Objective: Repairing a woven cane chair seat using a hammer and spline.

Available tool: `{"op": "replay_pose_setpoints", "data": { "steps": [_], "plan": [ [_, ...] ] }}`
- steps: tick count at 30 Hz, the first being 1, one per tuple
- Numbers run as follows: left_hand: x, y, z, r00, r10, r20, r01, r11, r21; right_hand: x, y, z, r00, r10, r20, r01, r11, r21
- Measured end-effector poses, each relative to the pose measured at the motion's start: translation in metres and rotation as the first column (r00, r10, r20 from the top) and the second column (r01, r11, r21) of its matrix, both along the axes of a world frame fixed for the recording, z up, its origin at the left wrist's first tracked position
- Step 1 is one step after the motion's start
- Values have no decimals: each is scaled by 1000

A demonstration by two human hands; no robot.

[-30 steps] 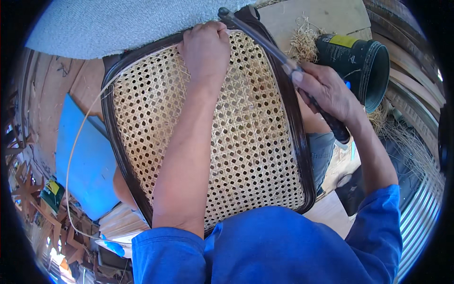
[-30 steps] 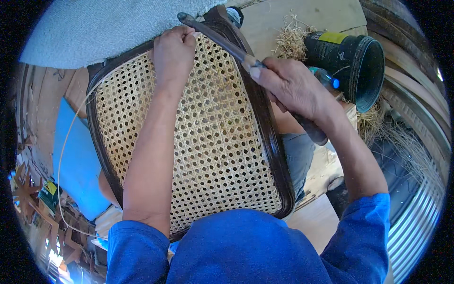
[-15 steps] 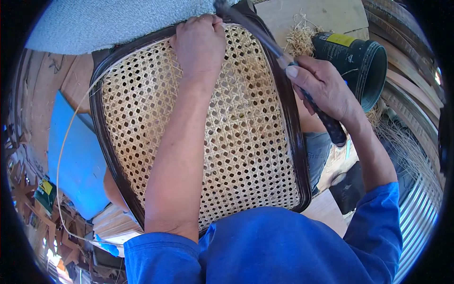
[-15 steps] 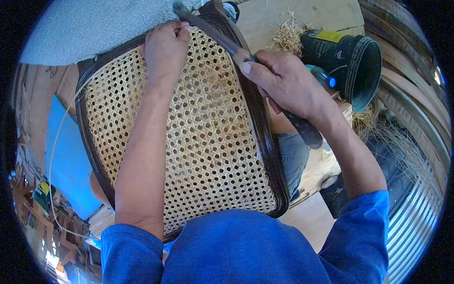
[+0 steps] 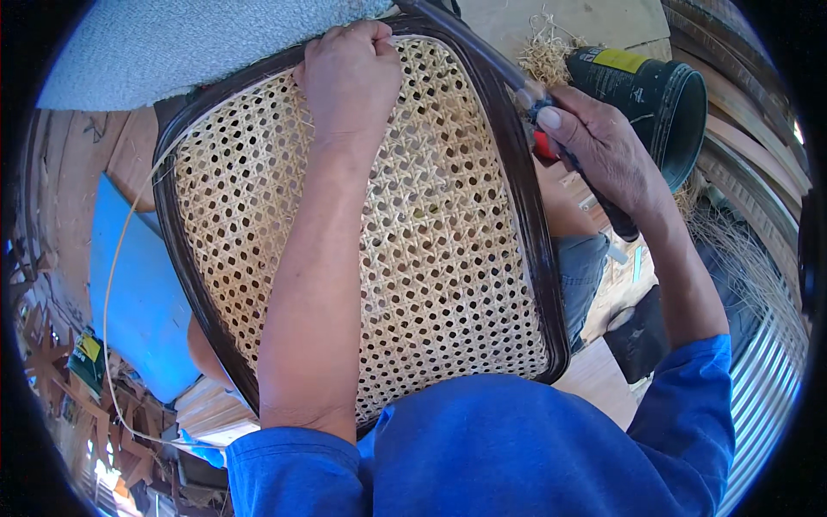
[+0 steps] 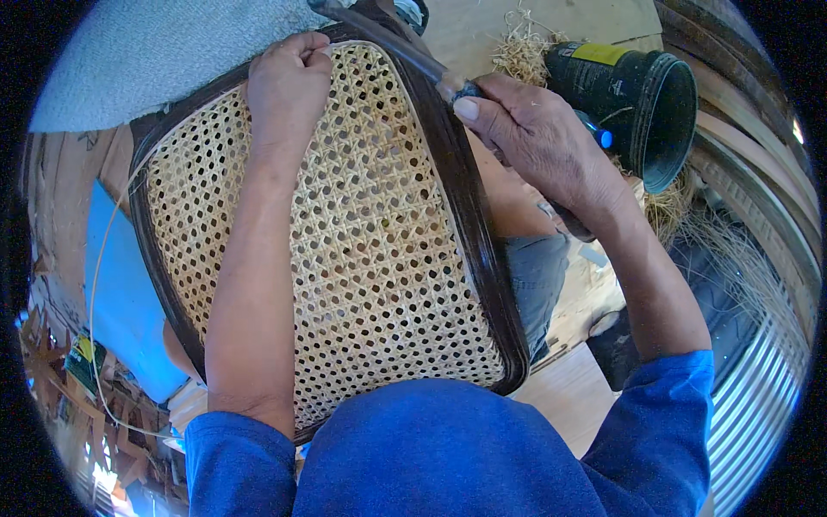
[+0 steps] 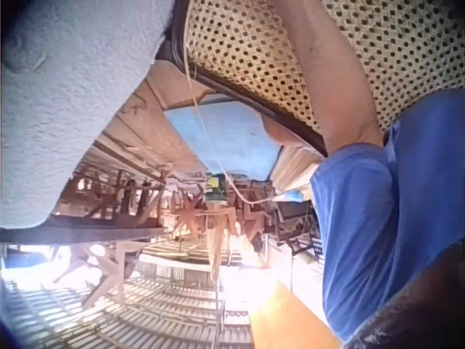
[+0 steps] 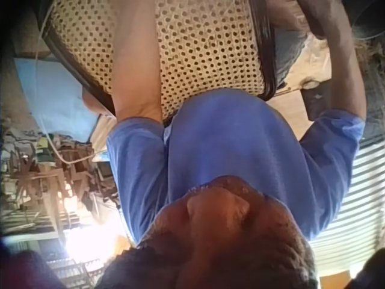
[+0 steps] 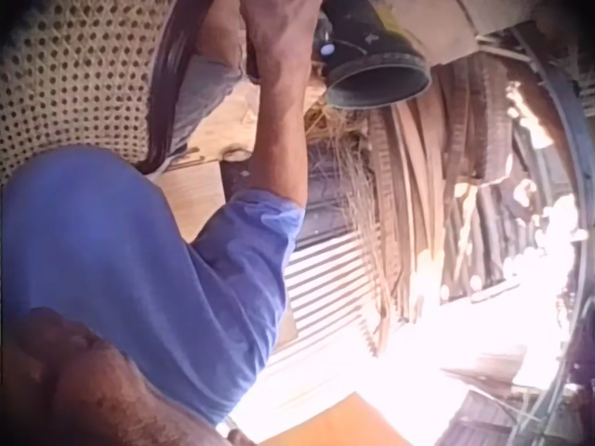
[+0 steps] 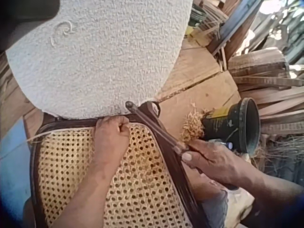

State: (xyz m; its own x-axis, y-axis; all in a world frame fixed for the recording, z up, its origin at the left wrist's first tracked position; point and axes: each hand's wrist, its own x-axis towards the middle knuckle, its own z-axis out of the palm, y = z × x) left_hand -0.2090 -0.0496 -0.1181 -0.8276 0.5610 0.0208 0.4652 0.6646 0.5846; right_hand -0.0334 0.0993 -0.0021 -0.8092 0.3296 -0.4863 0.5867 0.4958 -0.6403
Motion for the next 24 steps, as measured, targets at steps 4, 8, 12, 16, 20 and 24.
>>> {"op": "replay_pose_setpoints", "data": {
  "steps": [4, 8, 12, 16, 20, 24],
  "plan": [
    [0, -1, 1, 1000, -5, 9, 5, 1000, 5, -3, -3, 8, 992, -49, 117, 53, 998, -29],
    [2, -1, 1, 1000, -10, 10, 10, 1000, 18, -4, 0, 11, 988, -28, 152, 26, 1000, 15],
    [1, -1, 2, 1000, -16, 15, 16, 1000, 15, -5, 1, 10, 994, 48, 102, -56, 995, 78],
    [0, -1, -2, 1000, -1, -10, 1, 999, 35, -10, -2, 16, 987, 86, 135, -102, 988, 116],
    [0, -4, -3, 1000, 13, 11, -14, 996, 85, -16, -5, 22, 989, 73, 127, -88, 989, 115],
    [-2, -4, -1, 995, 46, 91, -55, 993, 102, -19, -8, 25, 988, 49, 149, -63, 994, 89]
  ]
}}
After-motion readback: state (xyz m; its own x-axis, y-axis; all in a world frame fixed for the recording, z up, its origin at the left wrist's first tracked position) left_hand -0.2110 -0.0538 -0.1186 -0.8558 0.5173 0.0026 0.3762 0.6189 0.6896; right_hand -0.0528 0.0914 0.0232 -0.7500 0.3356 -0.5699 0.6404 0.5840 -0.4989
